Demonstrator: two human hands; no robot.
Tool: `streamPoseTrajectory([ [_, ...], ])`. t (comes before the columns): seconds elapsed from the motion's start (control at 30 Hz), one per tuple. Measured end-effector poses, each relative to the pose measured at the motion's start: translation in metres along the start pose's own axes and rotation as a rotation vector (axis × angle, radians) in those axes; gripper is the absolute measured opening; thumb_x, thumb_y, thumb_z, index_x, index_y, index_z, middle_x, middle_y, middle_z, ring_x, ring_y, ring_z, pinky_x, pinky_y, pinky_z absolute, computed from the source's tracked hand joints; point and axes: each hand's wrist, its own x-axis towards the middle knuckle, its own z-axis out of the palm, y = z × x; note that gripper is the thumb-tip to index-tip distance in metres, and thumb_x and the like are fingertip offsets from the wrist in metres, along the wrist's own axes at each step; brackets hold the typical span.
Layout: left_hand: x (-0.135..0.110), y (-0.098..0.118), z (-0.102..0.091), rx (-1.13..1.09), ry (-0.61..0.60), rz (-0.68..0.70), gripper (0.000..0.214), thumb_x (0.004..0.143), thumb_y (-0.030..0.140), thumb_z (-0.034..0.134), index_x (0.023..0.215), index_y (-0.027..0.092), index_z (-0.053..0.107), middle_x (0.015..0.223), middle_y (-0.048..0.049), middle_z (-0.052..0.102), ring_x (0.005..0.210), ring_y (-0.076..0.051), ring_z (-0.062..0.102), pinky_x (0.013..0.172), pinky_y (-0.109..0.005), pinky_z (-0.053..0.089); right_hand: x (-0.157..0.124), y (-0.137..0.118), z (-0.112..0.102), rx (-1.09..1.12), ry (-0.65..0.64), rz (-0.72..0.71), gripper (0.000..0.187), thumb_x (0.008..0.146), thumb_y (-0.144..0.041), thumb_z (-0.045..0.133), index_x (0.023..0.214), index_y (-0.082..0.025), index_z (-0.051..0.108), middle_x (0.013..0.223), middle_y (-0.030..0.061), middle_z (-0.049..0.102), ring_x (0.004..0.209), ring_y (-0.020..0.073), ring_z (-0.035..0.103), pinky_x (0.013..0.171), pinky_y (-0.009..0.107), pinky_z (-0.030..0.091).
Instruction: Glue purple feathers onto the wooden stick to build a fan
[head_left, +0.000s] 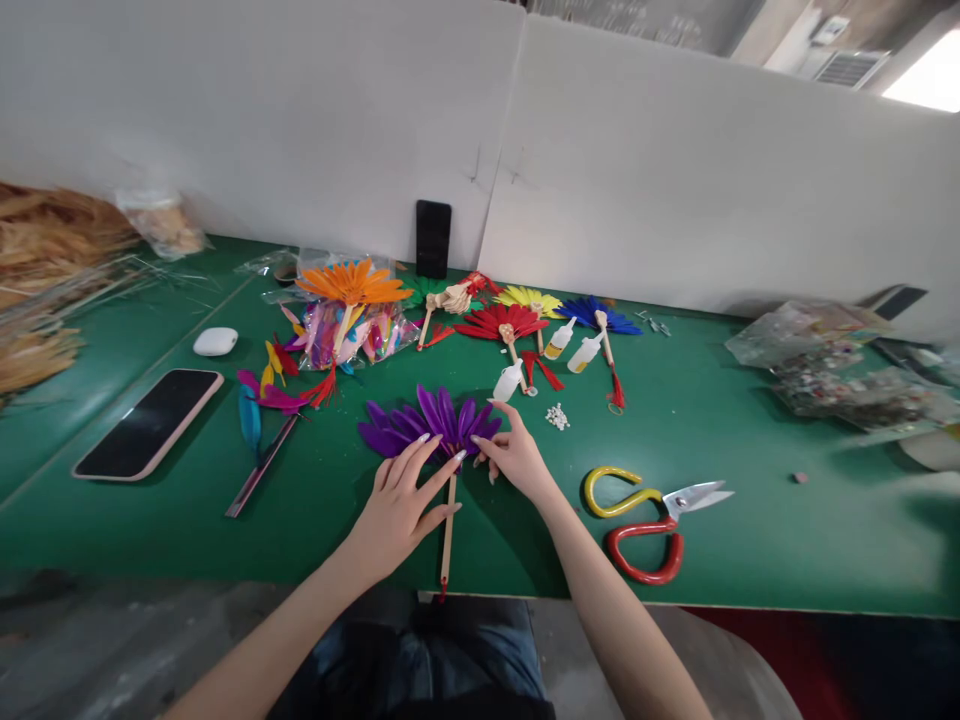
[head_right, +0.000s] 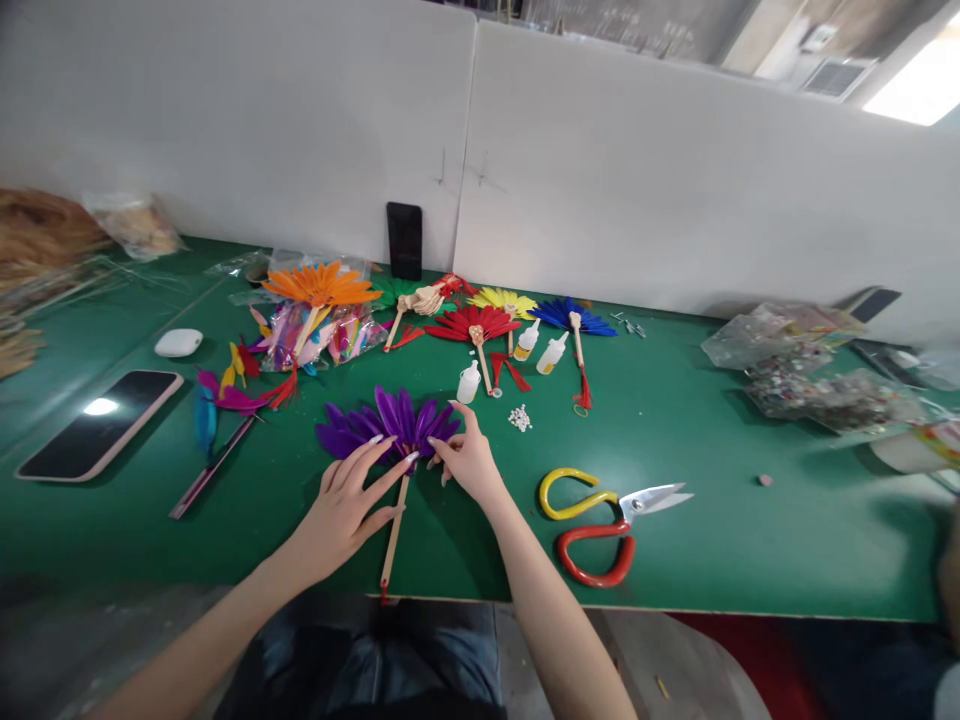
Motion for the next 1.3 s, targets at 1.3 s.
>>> streamPoseTrajectory([
  [1.3,-0.0012,-0.0005,-0.0018,-0.021,-0.042,0.017,0.049,0.09,0.043,0.037,0.137,0.036,0.028,0.143,-0.0076,0.029,0.13,-0.027,0.024,0.097,-0.043,0.03,-0.002,-0.0016,0.0045,-0.048,0.07,-0.004,0.053,0.077,-0.038,0.052,0.124,-0.023,0.033,0.054,-0.0078,0.059,0.03,0.0105,0.047,0.032,0.02,0.042],
])
